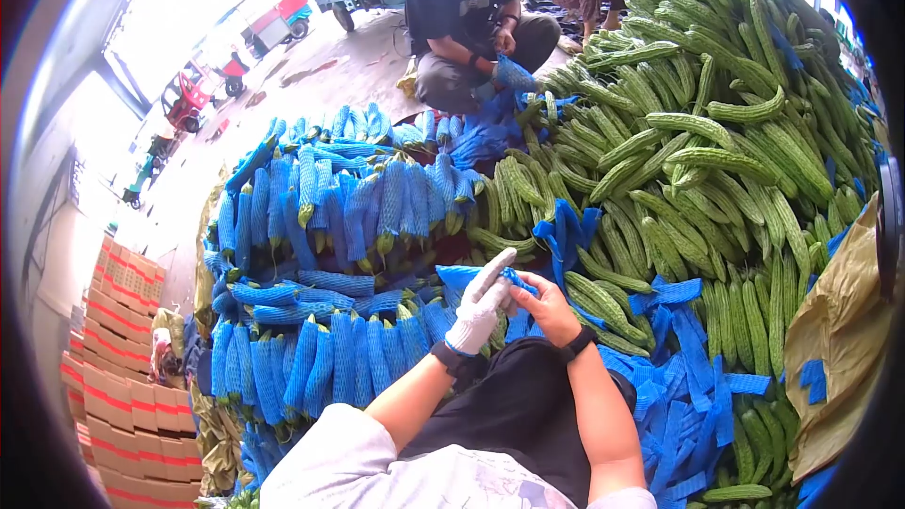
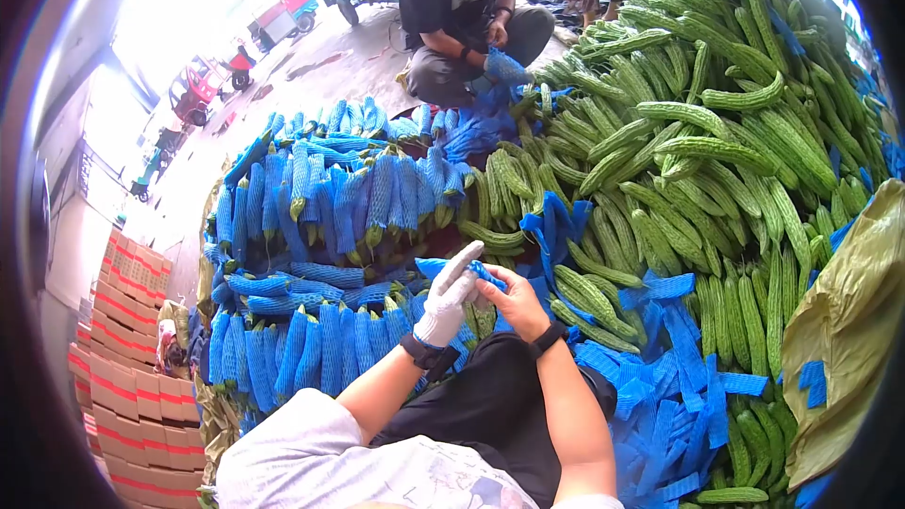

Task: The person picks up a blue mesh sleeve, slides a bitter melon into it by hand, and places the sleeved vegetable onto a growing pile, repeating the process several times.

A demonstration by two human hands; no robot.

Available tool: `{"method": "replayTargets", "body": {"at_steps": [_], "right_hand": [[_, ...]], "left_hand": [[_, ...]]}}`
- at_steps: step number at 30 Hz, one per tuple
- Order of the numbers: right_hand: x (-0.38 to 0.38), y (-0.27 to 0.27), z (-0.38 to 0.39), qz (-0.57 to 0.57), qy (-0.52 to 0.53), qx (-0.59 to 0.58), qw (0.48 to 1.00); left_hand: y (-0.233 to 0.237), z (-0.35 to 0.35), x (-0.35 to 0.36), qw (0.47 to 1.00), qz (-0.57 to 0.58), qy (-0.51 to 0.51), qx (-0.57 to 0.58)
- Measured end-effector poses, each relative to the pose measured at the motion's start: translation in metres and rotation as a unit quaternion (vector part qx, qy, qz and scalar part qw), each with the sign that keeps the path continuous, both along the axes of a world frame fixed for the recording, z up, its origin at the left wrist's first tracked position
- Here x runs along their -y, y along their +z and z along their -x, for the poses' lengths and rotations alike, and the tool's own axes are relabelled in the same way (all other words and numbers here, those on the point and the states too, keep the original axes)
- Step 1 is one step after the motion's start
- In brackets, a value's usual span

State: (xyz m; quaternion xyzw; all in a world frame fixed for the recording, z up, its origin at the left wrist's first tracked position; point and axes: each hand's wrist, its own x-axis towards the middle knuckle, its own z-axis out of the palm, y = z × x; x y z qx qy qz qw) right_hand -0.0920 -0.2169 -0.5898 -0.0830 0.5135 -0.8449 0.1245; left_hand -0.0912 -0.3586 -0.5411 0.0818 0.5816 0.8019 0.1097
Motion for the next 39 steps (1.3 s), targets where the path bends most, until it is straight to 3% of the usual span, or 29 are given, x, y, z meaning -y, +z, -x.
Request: {"method": "replayTargets", "body": {"at_steps": [4, 7, 9, 12, 14, 15, 16, 17, 18, 20, 22, 29, 33, 34, 36, 39], "right_hand": [[-0.01, -0.008, 0.004, 0.032, -0.025, 0.037, 0.998], [-0.019, -0.023, 0.011, 0.148, -0.129, 0.142, 0.97], [-0.024, -0.017, 0.016, 0.268, -0.202, 0.199, 0.921], [-0.041, -0.018, 0.017, 0.25, -0.23, 0.176, 0.924], [-0.034, -0.018, 0.013, 0.093, -0.258, 0.135, 0.952], [-0.024, -0.029, 0.018, 0.003, -0.291, 0.072, 0.954], [-0.018, -0.028, 0.015, -0.102, -0.3, 0.049, 0.947], [-0.013, -0.028, 0.013, -0.188, -0.317, -0.007, 0.93], [-0.007, -0.03, 0.013, -0.273, -0.33, -0.063, 0.901], [0.002, -0.034, 0.012, -0.232, -0.311, -0.045, 0.921], [0.002, -0.022, 0.008, -0.284, -0.308, -0.063, 0.906], [0.006, -0.008, 0.005, -0.278, -0.313, -0.07, 0.905], [0.004, 0.002, 0.001, -0.299, -0.296, -0.146, 0.896], [0.003, 0.008, -0.002, -0.289, -0.278, -0.159, 0.902], [0.006, 0.004, -0.004, -0.318, -0.219, -0.23, 0.893], [0.014, -0.003, -0.006, -0.319, -0.154, -0.27, 0.895]], "left_hand": [[0.006, 0.002, 0.002, 0.995, 0.07, -0.072, 0.009], [0.011, -0.009, -0.004, 0.978, 0.128, -0.162, 0.039], [0.006, -0.017, -0.006, 0.99, 0.088, -0.096, 0.061], [-0.005, -0.013, -0.003, 0.996, -0.018, 0.027, 0.089], [-0.011, -0.006, 0.003, 0.994, 0.056, 0.05, 0.077], [-0.003, -0.007, -0.001, 0.968, 0.203, 0.077, -0.123], [0.011, -0.008, -0.007, 0.882, 0.336, 0.099, -0.316], [0.02, -0.01, -0.011, 0.739, 0.449, 0.115, -0.489], [0.024, -0.01, -0.012, 0.728, 0.412, 0.081, -0.542], [0.029, -0.008, -0.015, 0.693, 0.331, 0.011, -0.64], [0.031, -0.014, -0.015, 0.701, 0.36, -0.029, -0.615], [0.005, 0.008, 0.001, 0.744, 0.482, -0.127, -0.445], [-0.025, 0.023, 0.005, 0.728, 0.489, -0.173, -0.449], [-0.023, 0.025, 0.003, 0.679, 0.58, -0.21, -0.398], [-0.034, 0.025, -0.003, 0.641, 0.669, -0.208, -0.315], [-0.118, 0.046, 0.017, 0.648, 0.652, -0.15, -0.364]]}}
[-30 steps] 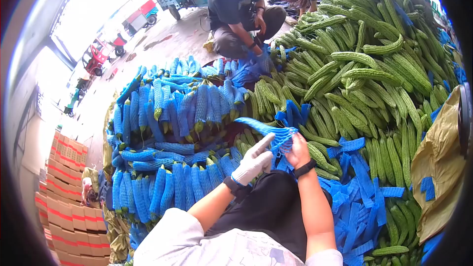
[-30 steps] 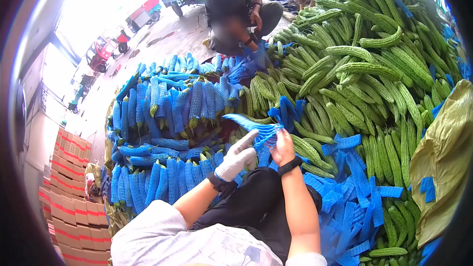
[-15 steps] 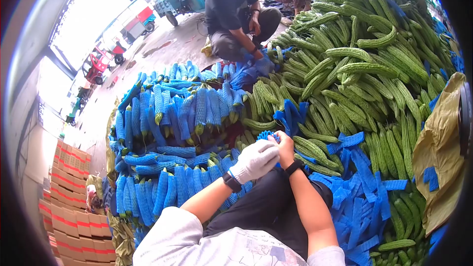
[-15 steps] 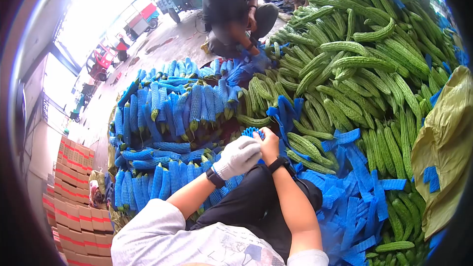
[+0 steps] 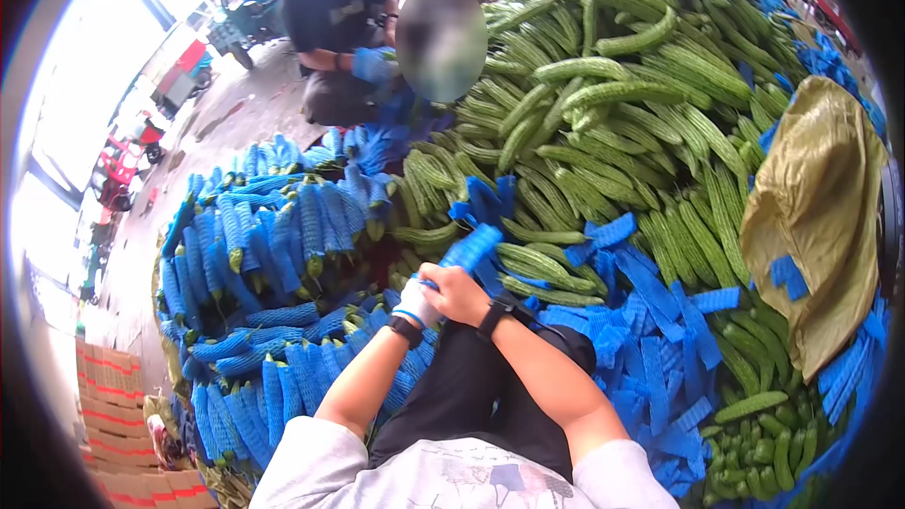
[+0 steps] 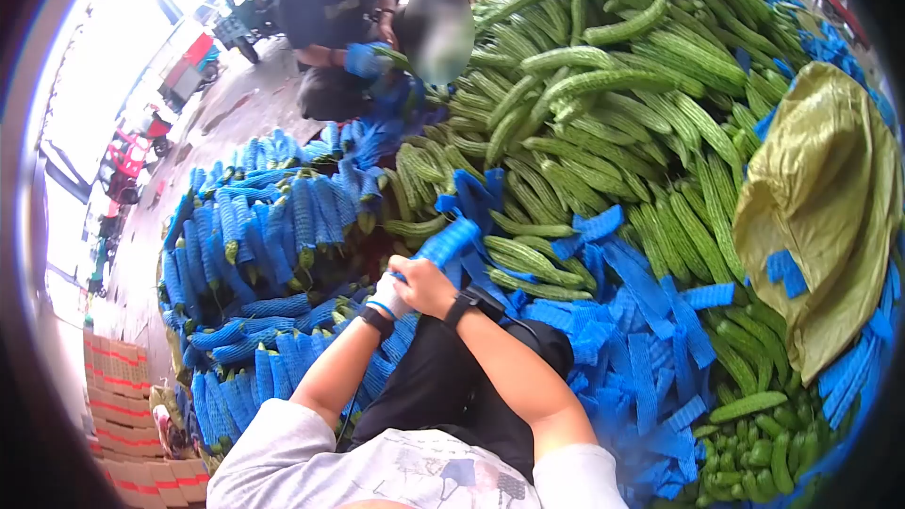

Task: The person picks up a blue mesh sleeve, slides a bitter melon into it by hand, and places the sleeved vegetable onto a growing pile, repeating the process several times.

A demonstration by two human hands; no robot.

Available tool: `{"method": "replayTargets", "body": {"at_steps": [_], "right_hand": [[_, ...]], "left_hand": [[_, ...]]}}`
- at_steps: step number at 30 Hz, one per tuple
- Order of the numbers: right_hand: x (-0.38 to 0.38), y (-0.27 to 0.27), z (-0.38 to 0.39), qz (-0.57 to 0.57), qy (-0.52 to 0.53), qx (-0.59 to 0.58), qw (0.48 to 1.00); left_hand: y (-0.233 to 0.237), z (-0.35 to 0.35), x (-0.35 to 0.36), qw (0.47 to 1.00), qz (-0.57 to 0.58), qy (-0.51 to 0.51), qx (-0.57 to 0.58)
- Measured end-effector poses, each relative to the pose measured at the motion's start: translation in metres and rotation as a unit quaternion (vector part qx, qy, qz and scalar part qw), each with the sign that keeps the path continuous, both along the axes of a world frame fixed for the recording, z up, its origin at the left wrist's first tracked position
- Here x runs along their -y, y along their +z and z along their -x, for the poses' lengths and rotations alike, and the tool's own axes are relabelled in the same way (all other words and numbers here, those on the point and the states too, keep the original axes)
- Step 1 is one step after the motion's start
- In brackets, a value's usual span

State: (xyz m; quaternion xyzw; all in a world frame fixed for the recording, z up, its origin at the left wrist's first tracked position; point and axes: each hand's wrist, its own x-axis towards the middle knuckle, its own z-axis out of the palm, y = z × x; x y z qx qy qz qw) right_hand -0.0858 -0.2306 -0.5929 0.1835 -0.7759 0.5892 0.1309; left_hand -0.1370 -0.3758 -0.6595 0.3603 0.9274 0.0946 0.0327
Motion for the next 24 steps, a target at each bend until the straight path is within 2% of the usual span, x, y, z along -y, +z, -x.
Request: {"method": "replayTargets", "body": {"at_steps": [1, 3, 5, 7, 8, 9, 10, 11, 12, 13, 14, 17, 21, 22, 24], "right_hand": [[0.001, -0.001, 0.001, -0.001, 0.021, -0.025, 0.999], [-0.001, 0.0, -0.003, -0.019, 0.048, 0.026, 0.998], [0.003, -0.012, -0.005, -0.062, -0.026, 0.012, 0.998], [0.002, -0.008, -0.003, -0.175, -0.085, 0.089, 0.977], [0.001, -0.009, 0.0, -0.205, -0.131, 0.056, 0.968], [0.0, -0.009, 0.003, -0.235, -0.175, 0.021, 0.956], [0.0, -0.005, 0.003, -0.248, -0.169, -0.007, 0.954], [0.004, -0.01, 0.005, -0.227, -0.136, -0.021, 0.964], [0.007, -0.013, 0.009, -0.162, -0.061, -0.025, 0.985], [0.008, -0.013, 0.012, -0.094, 0.013, -0.03, 0.995], [0.009, -0.014, 0.012, -0.032, 0.049, 0.009, 0.998], [0.003, -0.003, 0.011, 0.036, 0.147, 0.066, 0.986], [-0.004, -0.006, 0.01, 0.018, 0.21, 0.109, 0.971], [-0.007, -0.005, 0.008, -0.024, 0.199, 0.097, 0.975], [-0.021, 0.004, 0.003, 0.023, 0.097, 0.129, 0.987]], "left_hand": [[0.001, 0.002, -0.001, 1.0, -0.012, 0.012, 0.013], [0.004, 0.003, -0.003, 0.997, -0.049, 0.042, 0.041], [0.02, -0.003, -0.005, 0.987, -0.107, 0.087, 0.08], [0.045, -0.01, -0.005, 0.97, -0.159, 0.139, 0.124], [0.005, 0.008, 0.015, 0.993, -0.107, 0.049, -0.013], [-0.033, 0.027, 0.034, 0.986, -0.057, -0.041, -0.153], [-0.028, 0.027, 0.028, 0.983, -0.18, 0.043, -0.017], [-0.021, 0.03, 0.023, 0.94, -0.294, 0.127, 0.121], [-0.017, 0.031, 0.021, 0.859, -0.393, 0.206, 0.253], [-0.015, 0.032, 0.014, 0.821, -0.439, 0.228, 0.287], [-0.011, 0.033, 0.011, 0.811, -0.455, 0.223, 0.292], [-0.002, 0.038, -0.003, 0.799, -0.477, 0.193, 0.311], [0.009, 0.043, -0.022, 0.802, -0.476, 0.136, 0.334], [0.01, 0.042, -0.027, 0.806, -0.473, 0.122, 0.334], [0.014, 0.042, -0.033, 0.831, -0.449, 0.087, 0.315]]}}
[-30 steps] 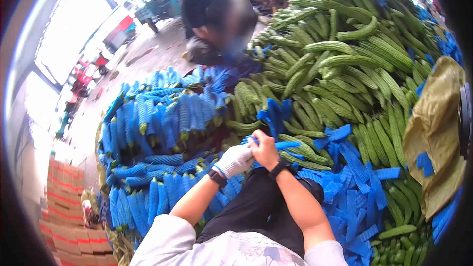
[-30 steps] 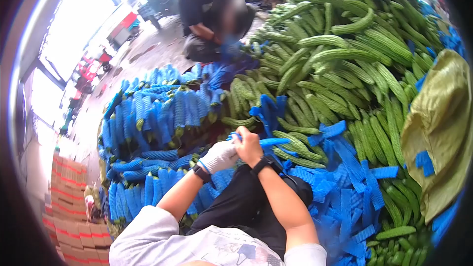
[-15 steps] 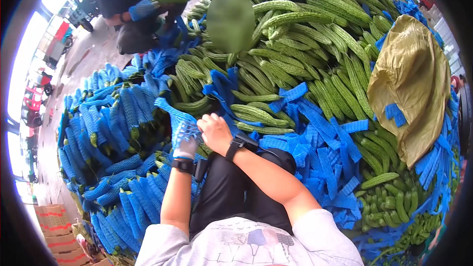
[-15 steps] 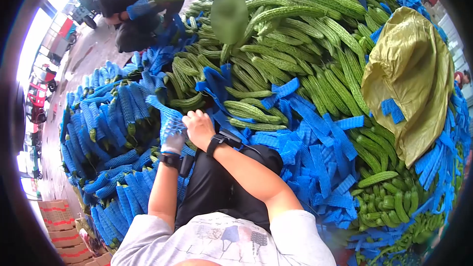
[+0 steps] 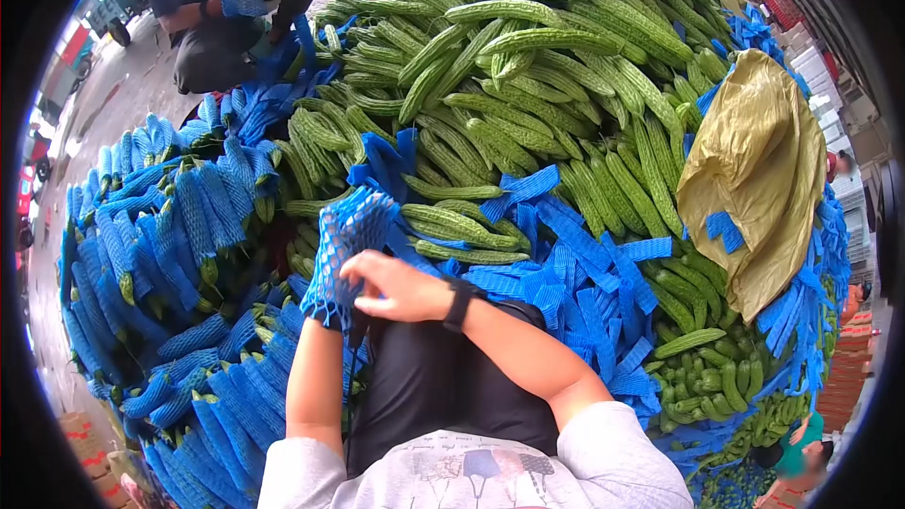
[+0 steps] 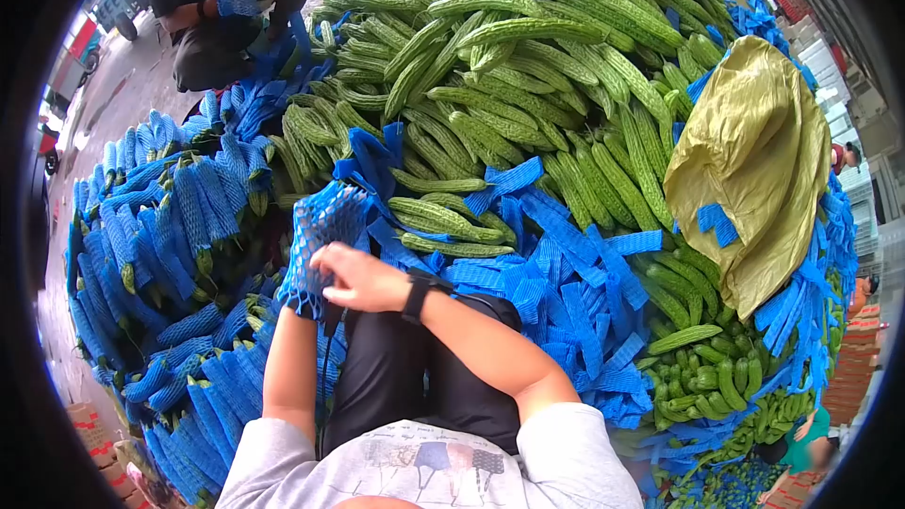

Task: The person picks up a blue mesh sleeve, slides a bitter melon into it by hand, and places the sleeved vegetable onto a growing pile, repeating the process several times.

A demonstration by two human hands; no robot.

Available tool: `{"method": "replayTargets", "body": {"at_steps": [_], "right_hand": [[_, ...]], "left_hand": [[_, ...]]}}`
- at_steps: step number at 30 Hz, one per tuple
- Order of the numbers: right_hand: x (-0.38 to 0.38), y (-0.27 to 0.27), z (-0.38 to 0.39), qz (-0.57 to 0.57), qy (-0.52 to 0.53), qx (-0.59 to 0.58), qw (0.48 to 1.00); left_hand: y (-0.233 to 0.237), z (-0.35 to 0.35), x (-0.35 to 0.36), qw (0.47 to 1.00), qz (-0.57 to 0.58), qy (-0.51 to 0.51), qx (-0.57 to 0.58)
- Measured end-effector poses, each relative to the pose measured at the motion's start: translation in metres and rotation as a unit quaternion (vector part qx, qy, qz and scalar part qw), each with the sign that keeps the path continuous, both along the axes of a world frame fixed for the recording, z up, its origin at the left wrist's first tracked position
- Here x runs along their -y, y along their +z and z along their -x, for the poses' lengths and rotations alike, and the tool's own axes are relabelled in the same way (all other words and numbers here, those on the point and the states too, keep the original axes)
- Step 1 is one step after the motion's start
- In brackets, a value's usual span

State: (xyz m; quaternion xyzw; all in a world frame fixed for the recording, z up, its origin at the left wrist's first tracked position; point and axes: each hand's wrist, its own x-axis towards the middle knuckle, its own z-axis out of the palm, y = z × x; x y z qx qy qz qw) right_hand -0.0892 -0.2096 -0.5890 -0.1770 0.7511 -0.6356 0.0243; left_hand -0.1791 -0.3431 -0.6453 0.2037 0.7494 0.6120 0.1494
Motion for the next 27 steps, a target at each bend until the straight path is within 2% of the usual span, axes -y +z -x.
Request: {"method": "replayTargets", "body": {"at_steps": [1, 2, 3, 4, 5, 6, 7, 8, 9, 10, 11, 12, 13, 14, 15, 16, 17, 19, 21, 23, 24, 25, 27], "right_hand": [[-0.013, 0.009, 0.002, 0.005, -0.056, 0.032, 0.998], [-0.031, 0.0, 0.012, 0.058, -0.103, 0.049, 0.992], [-0.053, -0.012, 0.027, 0.112, -0.149, 0.065, 0.98], [-0.083, -0.013, 0.04, 0.168, -0.173, 0.137, 0.961], [-0.113, -0.009, 0.051, 0.117, -0.214, 0.099, 0.965], [-0.148, -0.03, 0.071, 0.041, -0.274, 0.017, 0.961], [-0.178, -0.025, 0.086, 0.04, -0.328, -0.004, 0.944], [-0.207, -0.03, 0.107, 0.142, -0.366, -0.041, 0.919], [-0.239, -0.022, 0.122, 0.172, -0.436, 0.014, 0.883], [-0.28, -0.03, 0.14, 0.229, -0.451, 0.015, 0.862], [-0.318, -0.041, 0.156, 0.257, -0.48, 0.011, 0.839], [-0.34, -0.039, 0.171, 0.299, -0.541, 0.053, 0.784], [-0.36, -0.04, 0.185, 0.299, -0.58, 0.07, 0.754], [-0.384, -0.049, 0.2, 0.305, -0.595, 0.073, 0.74], [-0.396, -0.052, 0.214, 0.328, -0.6, 0.065, 0.727], [-0.399, -0.048, 0.223, 0.344, -0.609, 0.057, 0.712], [-0.402, -0.045, 0.23, 0.36, -0.618, 0.051, 0.697], [-0.419, -0.048, 0.245, 0.358, -0.649, 0.103, 0.663], [-0.426, -0.042, 0.244, 0.34, -0.628, 0.154, 0.683], [-0.418, -0.038, 0.227, 0.342, -0.601, 0.101, 0.715], [-0.398, -0.027, 0.207, 0.393, -0.532, 0.06, 0.747], [-0.377, -0.015, 0.186, 0.415, -0.454, 0.035, 0.787], [-0.329, 0.014, 0.143, 0.368, -0.347, 0.036, 0.862]], "left_hand": [[0.001, 0.0, -0.001, 0.999, 0.025, -0.016, -0.035], [0.002, 0.0, 0.001, 0.989, 0.092, -0.04, -0.113], [0.003, -0.003, 0.007, 0.939, 0.223, -0.068, -0.253], [0.005, -0.007, 0.013, 0.848, 0.351, -0.085, -0.388], [0.009, -0.015, 0.023, 0.674, 0.5, -0.085, -0.537], [-0.007, -0.016, 0.024, 0.888, 0.328, -0.084, -0.312], [-0.022, -0.017, 0.024, 0.993, 0.076, -0.029, -0.086], [0.01, -0.017, 0.028, 0.959, 0.211, -0.084, -0.167], [0.041, -0.016, 0.032, 0.898, 0.34, -0.136, -0.244], [0.054, -0.014, 0.032, 0.811, 0.46, -0.183, -0.314], [0.042, -0.013, 0.035, 0.826, 0.44, -0.153, -0.318], [0.021, -0.016, 0.043, 0.84, 0.421, -0.124, -0.32], [0.007, -0.021, 0.051, 0.852, 0.403, -0.094, -0.321], [0.003, -0.026, 0.056, 0.811, 0.444, -0.072, -0.375], [0.007, -0.031, 0.051, 0.959, 0.229, 0.008, -0.166], [0.016, -0.04, 0.04, 0.994, -0.014, 0.088, 0.062], [0.023, -0.044, 0.034, 0.911, -0.255, 0.159, 0.281], [0.027, -0.045, 0.032, 0.925, -0.217, 0.133, 0.283], [0.031, -0.044, 0.029, 0.94, -0.174, 0.12, 0.266], [0.034, -0.043, 0.032, 0.961, -0.122, 0.086, 0.233], [0.035, -0.041, 0.03, 0.976, -0.079, 0.067, 0.191], [0.041, -0.043, 0.026, 0.972, -0.103, 0.055, 0.202], [0.063, -0.047, 0.014, 0.962, -0.15, 0.031, 0.224]]}}
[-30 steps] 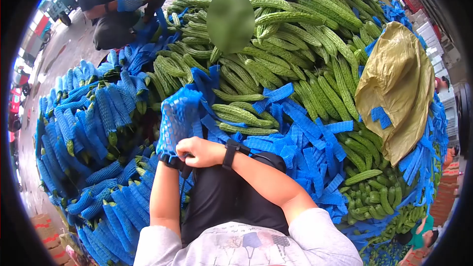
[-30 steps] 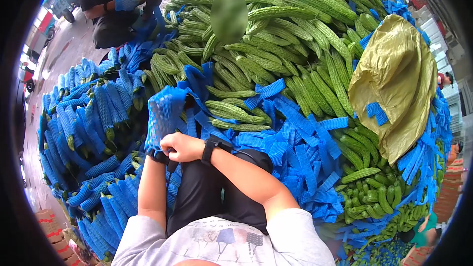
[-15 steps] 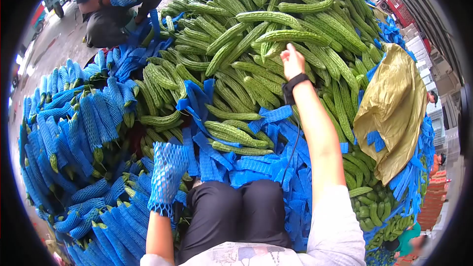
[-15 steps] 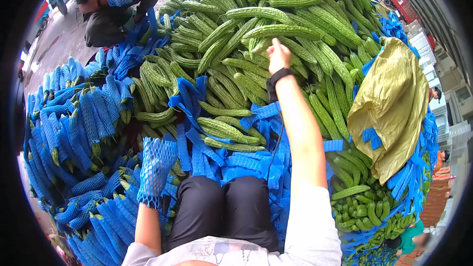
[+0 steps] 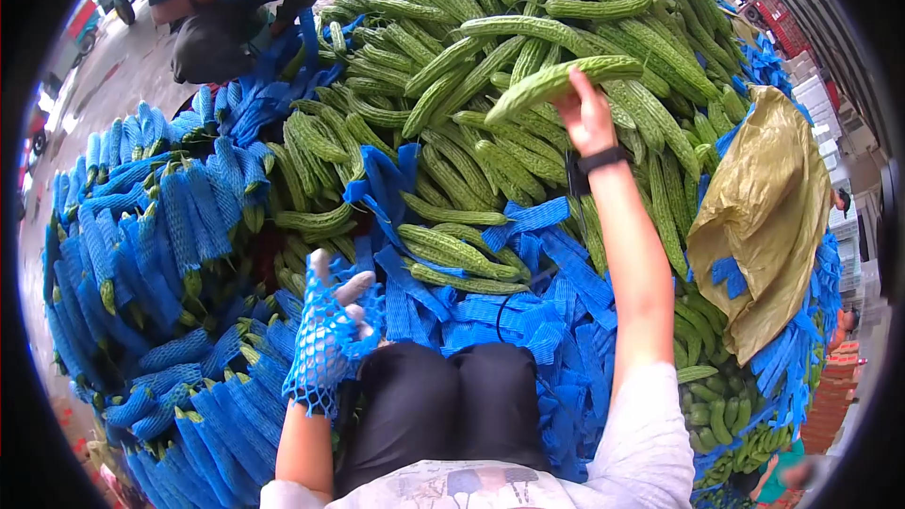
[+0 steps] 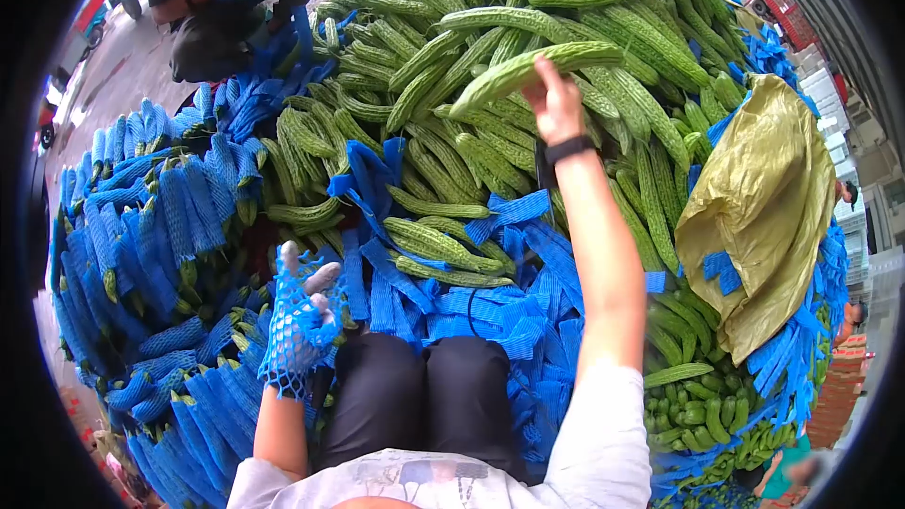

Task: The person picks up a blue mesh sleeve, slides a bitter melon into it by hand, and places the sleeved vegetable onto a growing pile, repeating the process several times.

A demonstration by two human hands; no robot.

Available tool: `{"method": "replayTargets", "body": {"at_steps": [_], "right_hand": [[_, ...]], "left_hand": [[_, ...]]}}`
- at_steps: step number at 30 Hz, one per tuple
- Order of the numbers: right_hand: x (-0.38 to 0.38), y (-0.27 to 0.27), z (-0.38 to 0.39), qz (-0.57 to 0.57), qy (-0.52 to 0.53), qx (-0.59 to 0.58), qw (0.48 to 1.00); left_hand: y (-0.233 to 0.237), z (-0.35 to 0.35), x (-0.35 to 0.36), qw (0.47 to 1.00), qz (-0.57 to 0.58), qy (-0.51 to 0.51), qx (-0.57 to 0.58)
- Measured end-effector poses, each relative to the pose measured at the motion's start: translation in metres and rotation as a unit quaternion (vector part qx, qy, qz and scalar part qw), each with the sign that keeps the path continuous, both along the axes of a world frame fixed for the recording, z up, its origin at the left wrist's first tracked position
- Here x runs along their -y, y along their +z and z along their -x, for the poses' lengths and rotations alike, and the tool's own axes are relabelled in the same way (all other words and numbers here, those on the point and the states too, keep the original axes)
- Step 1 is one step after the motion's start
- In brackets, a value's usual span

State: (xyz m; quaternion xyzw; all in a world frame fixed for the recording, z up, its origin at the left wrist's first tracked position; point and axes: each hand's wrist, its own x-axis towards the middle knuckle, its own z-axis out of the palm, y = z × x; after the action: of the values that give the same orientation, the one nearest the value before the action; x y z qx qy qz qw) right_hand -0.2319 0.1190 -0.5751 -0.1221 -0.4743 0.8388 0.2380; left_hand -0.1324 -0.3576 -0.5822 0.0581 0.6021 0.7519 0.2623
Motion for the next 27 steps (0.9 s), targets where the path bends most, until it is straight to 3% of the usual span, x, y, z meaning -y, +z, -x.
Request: {"method": "replayTargets", "body": {"at_steps": [4, 6, 8, 11, 14, 16, 18, 20, 21, 24, 25, 27], "right_hand": [[0.138, 0.077, -0.093, -0.1, 0.102, 0.051, 0.988], [0.188, 0.091, -0.124, -0.059, 0.125, 0.062, 0.989], [0.225, 0.099, -0.143, -0.01, 0.17, 0.038, 0.985], [0.275, 0.102, -0.162, -0.024, 0.196, 0.007, 0.98], [0.304, 0.097, -0.176, -0.079, 0.233, 0.02, 0.969], [0.322, 0.099, -0.188, -0.119, 0.278, 0.009, 0.953], [0.341, 0.098, -0.2, -0.142, 0.286, -0.014, 0.948], [0.35, 0.1, -0.214, -0.262, 0.288, 0.044, 0.92], [0.356, 0.096, -0.215, -0.329, 0.252, 0.016, 0.91], [0.353, 0.106, -0.219, -0.251, 0.357, 0.067, 0.897], [0.351, 0.114, -0.222, -0.298, 0.353, 0.063, 0.885], [0.339, 0.146, -0.224, -0.442, 0.402, 0.049, 0.8]], "left_hand": [[0.036, -0.011, -0.007, 0.982, -0.122, -0.146, 0.017], [0.062, -0.023, -0.022, 0.989, -0.073, -0.131, -0.006], [0.08, -0.033, -0.024, 0.987, -0.125, -0.104, -0.005], [0.103, -0.053, -0.013, 0.99, -0.127, -0.066, 0.003], [0.112, -0.076, 0.003, 0.993, -0.095, -0.055, -0.052], [0.121, -0.097, 0.015, 0.991, -0.13, -0.012, 0.027], [0.11, -0.103, 0.026, 0.983, -0.178, 0.045, -0.021], [0.108, -0.108, 0.04, 0.986, -0.145, 0.034, -0.068], [0.105, -0.112, 0.045, 0.986, -0.148, 0.039, -0.068], [0.101, -0.116, 0.053, 0.983, -0.16, 0.05, -0.074], [0.103, -0.114, 0.054, 0.982, -0.166, 0.052, -0.08], [0.109, -0.114, 0.052, 0.982, -0.169, 0.053, -0.065]]}}
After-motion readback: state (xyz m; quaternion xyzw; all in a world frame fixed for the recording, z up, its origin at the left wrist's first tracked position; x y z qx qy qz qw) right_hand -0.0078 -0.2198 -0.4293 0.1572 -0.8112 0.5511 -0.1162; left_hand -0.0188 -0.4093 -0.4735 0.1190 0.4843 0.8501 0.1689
